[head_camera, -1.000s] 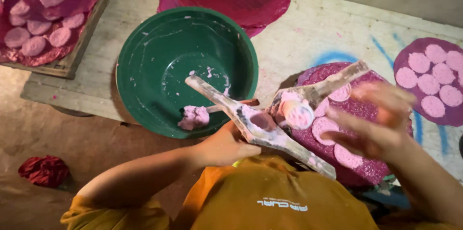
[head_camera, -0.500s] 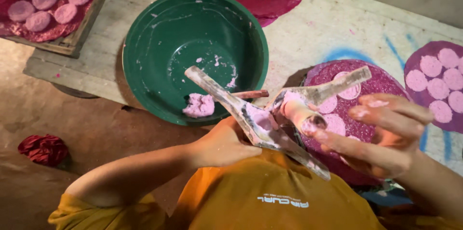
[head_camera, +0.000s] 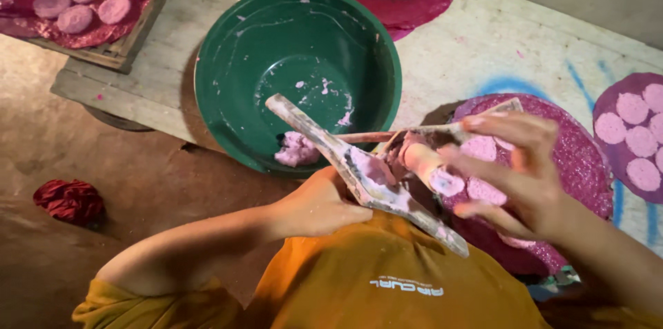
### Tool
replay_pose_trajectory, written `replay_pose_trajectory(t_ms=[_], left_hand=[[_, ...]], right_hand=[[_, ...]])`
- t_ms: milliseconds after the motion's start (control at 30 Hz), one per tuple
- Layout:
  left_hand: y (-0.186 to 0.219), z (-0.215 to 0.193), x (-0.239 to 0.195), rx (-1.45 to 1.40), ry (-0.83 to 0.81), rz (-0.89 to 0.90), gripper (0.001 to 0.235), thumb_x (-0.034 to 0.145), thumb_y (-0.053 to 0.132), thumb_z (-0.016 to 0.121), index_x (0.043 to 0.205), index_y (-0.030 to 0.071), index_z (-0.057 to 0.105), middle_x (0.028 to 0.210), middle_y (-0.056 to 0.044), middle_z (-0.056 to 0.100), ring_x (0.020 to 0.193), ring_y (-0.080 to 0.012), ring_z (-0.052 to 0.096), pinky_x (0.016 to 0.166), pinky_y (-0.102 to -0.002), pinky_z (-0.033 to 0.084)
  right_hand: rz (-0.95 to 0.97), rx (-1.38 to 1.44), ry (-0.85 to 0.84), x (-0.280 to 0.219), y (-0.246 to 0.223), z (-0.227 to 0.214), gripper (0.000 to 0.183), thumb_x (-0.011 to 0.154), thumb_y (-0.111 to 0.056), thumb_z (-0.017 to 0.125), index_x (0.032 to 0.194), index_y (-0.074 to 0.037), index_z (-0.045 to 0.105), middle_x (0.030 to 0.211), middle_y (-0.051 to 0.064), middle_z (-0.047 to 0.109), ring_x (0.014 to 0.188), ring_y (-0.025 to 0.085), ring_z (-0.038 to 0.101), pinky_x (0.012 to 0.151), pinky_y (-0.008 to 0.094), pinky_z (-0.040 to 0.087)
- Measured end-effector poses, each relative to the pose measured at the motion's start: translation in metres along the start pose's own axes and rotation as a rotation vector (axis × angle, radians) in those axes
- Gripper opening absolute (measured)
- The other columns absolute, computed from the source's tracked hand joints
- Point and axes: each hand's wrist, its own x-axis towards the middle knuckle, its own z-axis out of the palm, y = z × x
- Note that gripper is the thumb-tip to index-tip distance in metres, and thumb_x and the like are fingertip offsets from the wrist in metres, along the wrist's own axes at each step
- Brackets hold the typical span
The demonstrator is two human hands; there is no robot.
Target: The person scoops pink paste from a green bowl into a hand-held molding tool and presses it onto a tray to create small circular shapes.
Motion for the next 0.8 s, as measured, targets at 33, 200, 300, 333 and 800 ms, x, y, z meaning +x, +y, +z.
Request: replay_pose_trajectory(t_ms=[33, 200, 300, 333, 800], left_hand=[[-0.002, -0.002, 0.0, 0.018, 0.004, -0.023, 0.056, 0.08, -0.01, 0.066, 0.134, 0.004, 0.057, 0.123, -0.002, 0.067, 0.117, -0.0136, 0.064, 0.102, -0.031, 0.053], [-0.016, -0.015, 0.003, -0.045, 0.07, -0.176, 0.056, 0.078, -0.002, 0.067, 0.132, 0.008, 0.059, 0.114, -0.006, 0.067, 0.097, -0.0153, 0.064, 0.082, -0.03, 0.054], [-0.021, -0.03, 0.003, -0.13, 0.149, -0.301, 0.052, 0.077, 0.003, 0.068, 0.129, 0.009, 0.062, 0.094, -0.013, 0.062, 0.075, -0.0195, 0.061, 0.062, -0.032, 0.051], [-0.022, -0.037, 0.001, -0.141, 0.17, -0.32, 0.05, 0.078, 0.005, 0.068, 0.127, 0.008, 0.063, 0.086, -0.016, 0.06, 0.069, -0.0213, 0.06, 0.056, -0.034, 0.05], [-0.065, -0.155, 0.009, 0.557, 0.917, 0.637, 0.053, 0.084, 0.009, 0.076, 0.132, 0.002, 0.056, 0.099, -0.012, 0.065, 0.076, -0.022, 0.065, 0.064, -0.032, 0.053]], right_hand=[[0.005, 0.033, -0.035, -0.001, 0.001, 0.004, 0.043, 0.08, -0.046, 0.079, 0.107, -0.013, 0.079, 0.128, 0.015, 0.061, 0.119, 0.03, 0.047, 0.102, 0.046, 0.041], [-0.041, 0.056, 0.192, 0.001, 0.014, 0.042, 0.024, 0.083, -0.032, 0.083, 0.103, -0.02, 0.08, 0.126, 0.011, 0.063, 0.125, 0.03, 0.049, 0.108, 0.044, 0.043], [0.025, 0.168, 0.263, -0.001, 0.019, 0.063, 0.013, 0.086, -0.021, 0.084, 0.098, -0.02, 0.078, 0.13, 0.006, 0.062, 0.128, 0.027, 0.051, 0.109, 0.041, 0.042], [0.057, 0.202, 0.276, -0.003, 0.02, 0.069, 0.011, 0.087, -0.017, 0.084, 0.096, -0.02, 0.078, 0.132, 0.004, 0.062, 0.129, 0.026, 0.051, 0.108, 0.04, 0.042], [1.145, 1.648, 0.49, -0.127, 0.121, 0.235, 0.038, 0.092, -0.015, 0.057, 0.127, -0.003, 0.065, 0.142, 0.013, 0.059, 0.131, 0.031, 0.054, 0.115, 0.048, 0.042]])
